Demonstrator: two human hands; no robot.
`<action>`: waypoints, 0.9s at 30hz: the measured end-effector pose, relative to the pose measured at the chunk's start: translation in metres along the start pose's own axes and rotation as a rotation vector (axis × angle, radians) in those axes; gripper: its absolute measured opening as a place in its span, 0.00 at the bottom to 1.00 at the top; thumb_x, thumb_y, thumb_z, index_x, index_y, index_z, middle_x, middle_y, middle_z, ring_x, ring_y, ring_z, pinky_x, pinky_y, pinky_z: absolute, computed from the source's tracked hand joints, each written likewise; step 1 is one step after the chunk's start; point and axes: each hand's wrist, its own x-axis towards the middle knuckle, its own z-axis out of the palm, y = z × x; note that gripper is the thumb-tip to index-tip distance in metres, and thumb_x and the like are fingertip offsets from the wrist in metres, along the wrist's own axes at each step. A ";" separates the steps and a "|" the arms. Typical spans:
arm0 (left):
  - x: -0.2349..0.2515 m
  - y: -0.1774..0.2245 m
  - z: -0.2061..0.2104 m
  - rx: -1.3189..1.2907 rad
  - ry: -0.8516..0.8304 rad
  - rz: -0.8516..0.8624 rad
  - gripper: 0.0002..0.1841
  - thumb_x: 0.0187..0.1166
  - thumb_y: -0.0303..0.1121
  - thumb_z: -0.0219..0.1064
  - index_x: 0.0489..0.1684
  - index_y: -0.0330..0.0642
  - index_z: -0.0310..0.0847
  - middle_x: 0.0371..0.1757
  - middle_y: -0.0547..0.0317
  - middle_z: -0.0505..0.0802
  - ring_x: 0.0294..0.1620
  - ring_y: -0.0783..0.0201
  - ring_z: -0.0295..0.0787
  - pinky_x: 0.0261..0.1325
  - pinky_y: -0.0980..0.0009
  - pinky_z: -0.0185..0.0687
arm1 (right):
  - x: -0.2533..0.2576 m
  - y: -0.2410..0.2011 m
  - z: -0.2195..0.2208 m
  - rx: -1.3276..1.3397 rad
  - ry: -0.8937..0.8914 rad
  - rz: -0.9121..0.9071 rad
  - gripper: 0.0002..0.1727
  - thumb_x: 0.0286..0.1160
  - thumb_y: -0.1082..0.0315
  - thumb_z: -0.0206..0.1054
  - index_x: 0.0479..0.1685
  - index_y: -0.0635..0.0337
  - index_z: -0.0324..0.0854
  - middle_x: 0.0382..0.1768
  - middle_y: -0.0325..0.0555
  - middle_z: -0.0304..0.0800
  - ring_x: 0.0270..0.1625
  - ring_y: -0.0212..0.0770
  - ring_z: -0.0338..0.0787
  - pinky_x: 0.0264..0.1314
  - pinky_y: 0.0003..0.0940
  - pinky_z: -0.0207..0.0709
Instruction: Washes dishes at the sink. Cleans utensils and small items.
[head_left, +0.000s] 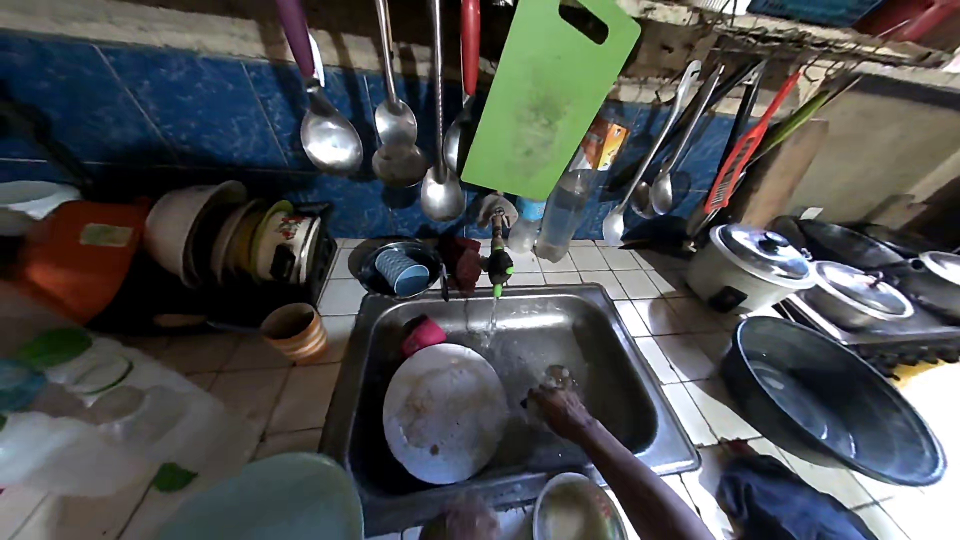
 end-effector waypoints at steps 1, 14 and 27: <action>0.013 0.009 -0.020 0.000 0.023 -0.085 0.18 0.91 0.32 0.54 0.66 0.32 0.84 0.66 0.33 0.88 0.72 0.36 0.83 0.77 0.42 0.73 | -0.003 -0.004 -0.008 0.072 0.094 0.019 0.25 0.81 0.70 0.63 0.78 0.55 0.76 0.71 0.64 0.83 0.72 0.69 0.83 0.73 0.71 0.72; 0.122 0.010 -0.054 -0.317 0.469 -0.164 0.25 0.95 0.41 0.46 0.78 0.33 0.76 0.58 0.33 0.91 0.61 0.40 0.89 0.70 0.45 0.77 | -0.021 -0.025 -0.050 1.252 0.753 0.013 0.17 0.76 0.74 0.64 0.61 0.72 0.79 0.40 0.52 0.91 0.34 0.38 0.91 0.37 0.37 0.87; 0.060 0.011 -0.023 -0.334 0.511 0.058 0.15 0.85 0.23 0.57 0.59 0.30 0.88 0.57 0.40 0.94 0.61 0.49 0.91 0.72 0.55 0.80 | -0.023 -0.080 -0.039 0.913 0.795 0.000 0.31 0.74 0.70 0.72 0.75 0.77 0.72 0.55 0.66 0.91 0.56 0.51 0.93 0.65 0.48 0.83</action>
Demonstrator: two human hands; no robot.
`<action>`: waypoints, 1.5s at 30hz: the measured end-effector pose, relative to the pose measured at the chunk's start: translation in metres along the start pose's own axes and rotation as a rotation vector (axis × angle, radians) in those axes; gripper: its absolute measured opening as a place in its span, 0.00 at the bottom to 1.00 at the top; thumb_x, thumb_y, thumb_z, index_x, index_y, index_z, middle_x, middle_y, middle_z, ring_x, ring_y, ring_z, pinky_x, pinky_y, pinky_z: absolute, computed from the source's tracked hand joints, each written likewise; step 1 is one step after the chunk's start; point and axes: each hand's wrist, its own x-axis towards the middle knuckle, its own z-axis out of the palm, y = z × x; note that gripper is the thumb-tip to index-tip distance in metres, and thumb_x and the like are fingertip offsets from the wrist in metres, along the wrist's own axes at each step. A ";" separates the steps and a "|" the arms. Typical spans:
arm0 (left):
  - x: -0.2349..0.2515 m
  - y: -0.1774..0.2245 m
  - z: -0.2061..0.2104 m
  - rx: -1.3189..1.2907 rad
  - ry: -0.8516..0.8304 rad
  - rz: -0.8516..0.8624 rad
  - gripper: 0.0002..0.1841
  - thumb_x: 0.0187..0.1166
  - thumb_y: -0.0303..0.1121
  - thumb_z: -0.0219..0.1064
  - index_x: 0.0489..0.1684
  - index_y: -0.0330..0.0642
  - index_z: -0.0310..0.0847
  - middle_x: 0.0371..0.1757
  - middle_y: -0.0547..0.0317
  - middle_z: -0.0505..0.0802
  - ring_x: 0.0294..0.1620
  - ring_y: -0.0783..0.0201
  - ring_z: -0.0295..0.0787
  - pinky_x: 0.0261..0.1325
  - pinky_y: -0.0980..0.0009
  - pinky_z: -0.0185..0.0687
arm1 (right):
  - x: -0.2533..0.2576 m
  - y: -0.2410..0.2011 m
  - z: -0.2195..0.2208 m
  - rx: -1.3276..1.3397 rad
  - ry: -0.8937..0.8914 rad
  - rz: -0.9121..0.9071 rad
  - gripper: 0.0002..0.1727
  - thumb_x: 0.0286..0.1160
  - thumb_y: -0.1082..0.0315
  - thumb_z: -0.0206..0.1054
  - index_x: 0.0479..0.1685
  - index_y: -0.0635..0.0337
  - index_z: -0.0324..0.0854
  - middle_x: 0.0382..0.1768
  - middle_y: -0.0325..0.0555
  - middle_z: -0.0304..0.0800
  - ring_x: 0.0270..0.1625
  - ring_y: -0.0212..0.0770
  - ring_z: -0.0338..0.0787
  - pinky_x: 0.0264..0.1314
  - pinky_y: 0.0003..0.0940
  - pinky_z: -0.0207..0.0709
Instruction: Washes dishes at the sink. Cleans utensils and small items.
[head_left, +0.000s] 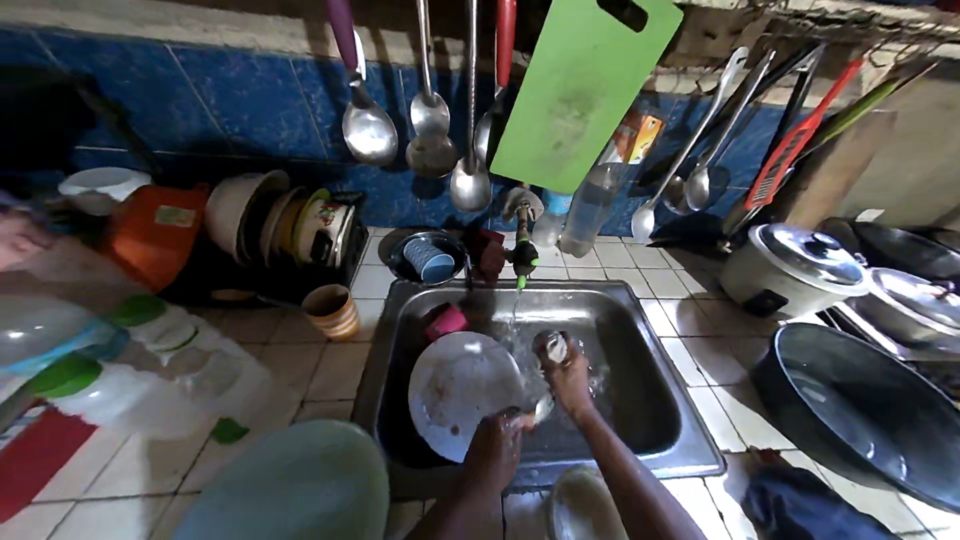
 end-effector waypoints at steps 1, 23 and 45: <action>-0.013 0.004 -0.011 0.120 -0.118 -0.026 0.15 0.87 0.24 0.57 0.62 0.31 0.87 0.62 0.37 0.91 0.67 0.44 0.88 0.75 0.50 0.77 | 0.002 0.006 -0.006 0.056 0.014 0.042 0.28 0.75 0.70 0.71 0.73 0.75 0.73 0.54 0.63 0.91 0.53 0.47 0.92 0.62 0.45 0.84; 0.133 -0.112 -0.088 0.019 0.047 -0.566 0.34 0.68 0.33 0.81 0.73 0.24 0.74 0.71 0.25 0.82 0.75 0.35 0.76 0.78 0.40 0.68 | -0.007 0.044 -0.101 0.551 0.376 0.121 0.09 0.80 0.73 0.61 0.53 0.66 0.80 0.31 0.34 0.86 0.22 0.22 0.78 0.24 0.18 0.74; 0.139 -0.044 -0.014 -0.783 0.520 -0.307 0.25 0.91 0.41 0.57 0.77 0.29 0.72 0.75 0.37 0.82 0.77 0.51 0.77 0.81 0.53 0.71 | 0.005 0.010 -0.043 0.878 0.091 0.129 0.26 0.89 0.62 0.49 0.84 0.60 0.64 0.44 0.40 0.87 0.28 0.27 0.85 0.27 0.23 0.82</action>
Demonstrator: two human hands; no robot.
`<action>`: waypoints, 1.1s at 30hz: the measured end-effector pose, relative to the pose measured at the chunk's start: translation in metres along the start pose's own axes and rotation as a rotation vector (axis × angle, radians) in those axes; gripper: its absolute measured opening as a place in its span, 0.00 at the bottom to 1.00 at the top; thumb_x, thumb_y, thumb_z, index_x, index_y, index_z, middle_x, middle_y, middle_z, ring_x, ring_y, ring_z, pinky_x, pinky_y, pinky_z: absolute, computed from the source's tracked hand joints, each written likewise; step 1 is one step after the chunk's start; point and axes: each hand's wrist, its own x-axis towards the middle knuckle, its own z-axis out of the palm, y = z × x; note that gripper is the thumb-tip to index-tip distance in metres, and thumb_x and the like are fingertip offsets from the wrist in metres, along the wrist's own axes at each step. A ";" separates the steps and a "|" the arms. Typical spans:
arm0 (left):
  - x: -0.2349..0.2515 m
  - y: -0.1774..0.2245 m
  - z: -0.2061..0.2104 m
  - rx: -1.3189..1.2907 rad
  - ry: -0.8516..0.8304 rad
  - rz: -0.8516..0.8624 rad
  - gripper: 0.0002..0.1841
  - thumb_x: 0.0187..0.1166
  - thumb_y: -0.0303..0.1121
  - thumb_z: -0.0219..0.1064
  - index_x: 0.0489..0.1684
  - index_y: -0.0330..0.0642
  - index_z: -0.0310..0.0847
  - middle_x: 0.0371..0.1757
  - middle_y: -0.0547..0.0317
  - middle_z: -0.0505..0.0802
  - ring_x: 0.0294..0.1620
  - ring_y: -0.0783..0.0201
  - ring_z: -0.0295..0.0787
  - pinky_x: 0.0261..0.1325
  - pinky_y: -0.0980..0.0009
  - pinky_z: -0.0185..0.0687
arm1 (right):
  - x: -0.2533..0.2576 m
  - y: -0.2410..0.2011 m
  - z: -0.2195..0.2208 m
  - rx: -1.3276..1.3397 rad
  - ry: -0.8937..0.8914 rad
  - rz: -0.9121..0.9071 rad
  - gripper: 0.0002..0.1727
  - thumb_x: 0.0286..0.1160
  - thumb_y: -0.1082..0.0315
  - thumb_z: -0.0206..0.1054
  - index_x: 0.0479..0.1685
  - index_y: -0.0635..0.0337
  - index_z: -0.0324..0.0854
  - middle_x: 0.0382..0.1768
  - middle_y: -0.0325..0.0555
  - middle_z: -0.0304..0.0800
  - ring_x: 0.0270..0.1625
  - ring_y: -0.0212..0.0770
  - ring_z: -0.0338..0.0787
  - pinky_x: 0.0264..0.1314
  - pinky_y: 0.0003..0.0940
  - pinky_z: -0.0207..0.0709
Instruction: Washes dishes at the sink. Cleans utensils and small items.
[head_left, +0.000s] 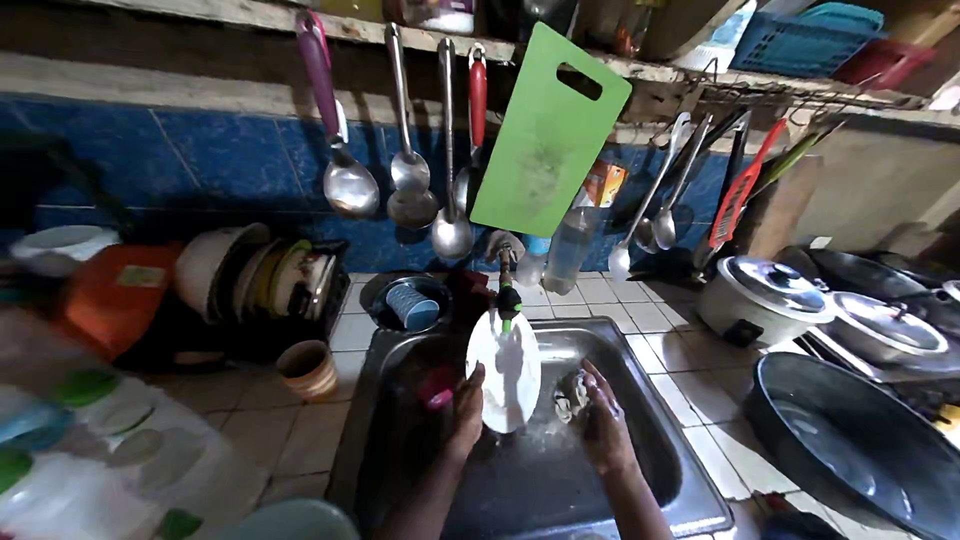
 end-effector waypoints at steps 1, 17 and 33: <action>0.004 -0.005 -0.002 -0.125 -0.013 0.011 0.26 0.93 0.42 0.53 0.83 0.33 0.66 0.79 0.40 0.79 0.79 0.54 0.76 0.81 0.55 0.72 | 0.000 0.003 0.014 0.024 -0.007 0.014 0.25 0.90 0.63 0.49 0.82 0.60 0.65 0.42 0.41 0.87 0.26 0.27 0.84 0.25 0.23 0.81; -0.090 0.029 -0.030 -0.092 -0.404 0.017 0.40 0.73 0.16 0.56 0.90 0.33 0.44 0.74 0.45 0.80 0.65 0.67 0.84 0.66 0.69 0.83 | 0.000 0.060 0.079 -0.669 -0.329 -0.385 0.28 0.81 0.54 0.57 0.72 0.63 0.83 0.85 0.62 0.68 0.89 0.57 0.64 0.90 0.58 0.53; -0.157 0.050 -0.104 0.417 -0.329 0.332 0.36 0.81 0.25 0.63 0.86 0.17 0.50 0.79 0.25 0.76 0.80 0.52 0.77 0.83 0.62 0.69 | 0.027 0.029 0.130 -0.690 0.022 -0.424 0.19 0.88 0.65 0.55 0.52 0.75 0.85 0.34 0.55 0.89 0.36 0.44 0.88 0.45 0.45 0.83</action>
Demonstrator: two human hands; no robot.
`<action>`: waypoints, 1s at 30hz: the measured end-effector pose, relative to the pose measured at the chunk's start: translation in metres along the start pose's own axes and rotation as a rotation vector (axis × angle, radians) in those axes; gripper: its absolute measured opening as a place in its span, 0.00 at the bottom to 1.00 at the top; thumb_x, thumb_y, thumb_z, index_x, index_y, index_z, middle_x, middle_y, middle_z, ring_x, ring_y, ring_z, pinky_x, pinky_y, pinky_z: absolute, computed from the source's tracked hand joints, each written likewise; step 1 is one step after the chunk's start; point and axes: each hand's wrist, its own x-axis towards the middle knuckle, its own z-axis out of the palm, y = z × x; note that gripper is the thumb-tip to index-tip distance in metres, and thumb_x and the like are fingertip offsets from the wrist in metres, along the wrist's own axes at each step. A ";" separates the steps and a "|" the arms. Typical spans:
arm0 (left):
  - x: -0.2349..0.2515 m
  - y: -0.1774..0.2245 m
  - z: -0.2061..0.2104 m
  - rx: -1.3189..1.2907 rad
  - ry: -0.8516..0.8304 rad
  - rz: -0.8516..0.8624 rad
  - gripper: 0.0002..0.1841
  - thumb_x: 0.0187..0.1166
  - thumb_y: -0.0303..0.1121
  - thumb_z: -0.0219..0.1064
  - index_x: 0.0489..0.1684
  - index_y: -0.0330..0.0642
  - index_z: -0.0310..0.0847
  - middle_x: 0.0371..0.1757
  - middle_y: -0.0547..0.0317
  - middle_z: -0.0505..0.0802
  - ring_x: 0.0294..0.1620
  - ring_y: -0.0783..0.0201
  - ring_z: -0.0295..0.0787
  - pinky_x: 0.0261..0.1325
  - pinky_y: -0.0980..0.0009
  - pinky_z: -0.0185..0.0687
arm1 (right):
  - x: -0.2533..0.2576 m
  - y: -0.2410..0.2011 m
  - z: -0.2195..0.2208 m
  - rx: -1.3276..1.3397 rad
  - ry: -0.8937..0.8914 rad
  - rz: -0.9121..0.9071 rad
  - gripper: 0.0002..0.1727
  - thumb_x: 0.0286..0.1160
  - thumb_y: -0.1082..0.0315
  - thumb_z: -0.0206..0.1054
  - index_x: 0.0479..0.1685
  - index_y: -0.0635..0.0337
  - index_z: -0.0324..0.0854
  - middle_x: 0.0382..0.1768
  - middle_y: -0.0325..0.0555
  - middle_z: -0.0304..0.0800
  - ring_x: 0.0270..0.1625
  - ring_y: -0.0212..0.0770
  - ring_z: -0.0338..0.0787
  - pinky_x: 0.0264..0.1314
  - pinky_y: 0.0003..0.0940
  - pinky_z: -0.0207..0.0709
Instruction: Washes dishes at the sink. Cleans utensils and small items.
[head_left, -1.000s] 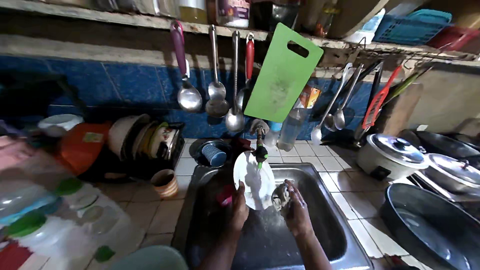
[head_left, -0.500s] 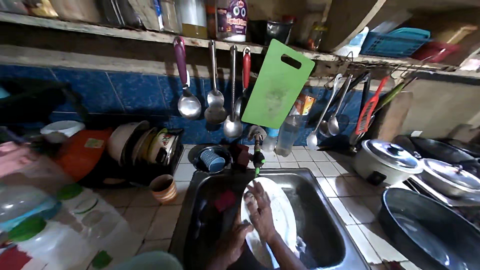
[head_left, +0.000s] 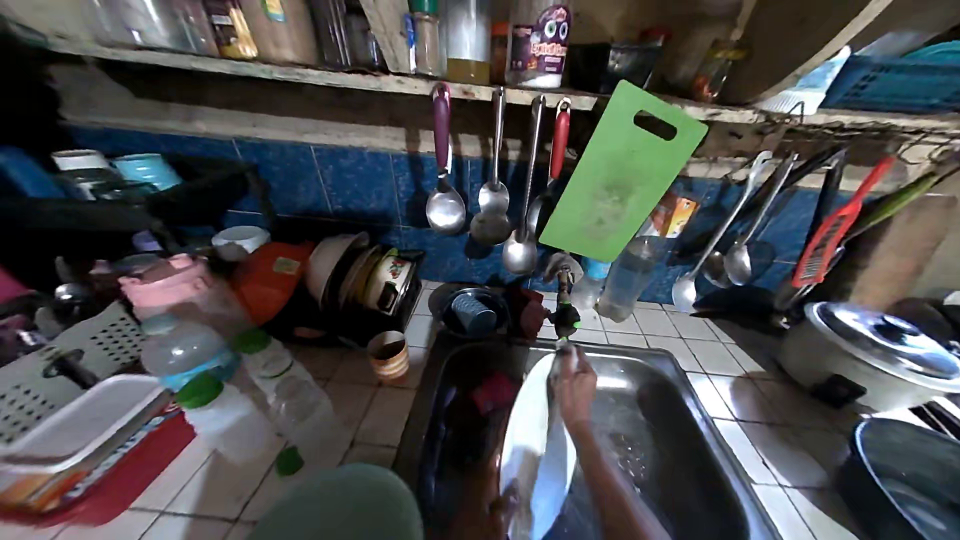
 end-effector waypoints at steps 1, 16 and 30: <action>-0.007 -0.003 0.007 0.034 0.011 0.033 0.34 0.81 0.26 0.64 0.83 0.14 0.56 0.74 0.24 0.81 0.76 0.51 0.81 0.81 0.61 0.72 | 0.008 0.004 -0.003 0.009 0.040 0.048 0.20 0.90 0.63 0.53 0.49 0.72 0.85 0.28 0.48 0.85 0.28 0.37 0.83 0.37 0.39 0.80; 0.007 0.002 -0.030 -0.026 -0.010 -0.250 0.33 0.79 0.32 0.71 0.82 0.25 0.64 0.69 0.39 0.87 0.70 0.59 0.84 0.78 0.61 0.76 | -0.024 -0.017 0.031 -0.168 -0.157 -0.357 0.15 0.79 0.69 0.64 0.50 0.74 0.90 0.46 0.65 0.95 0.52 0.61 0.95 0.61 0.57 0.85; 0.016 -0.018 -0.048 -0.578 0.489 -0.214 0.26 0.77 0.18 0.60 0.76 0.29 0.61 0.51 0.51 0.90 0.45 0.68 0.92 0.50 0.68 0.91 | -0.091 0.003 0.041 -0.269 -0.408 -0.085 0.36 0.80 0.55 0.66 0.83 0.69 0.68 0.85 0.72 0.63 0.87 0.71 0.64 0.87 0.64 0.60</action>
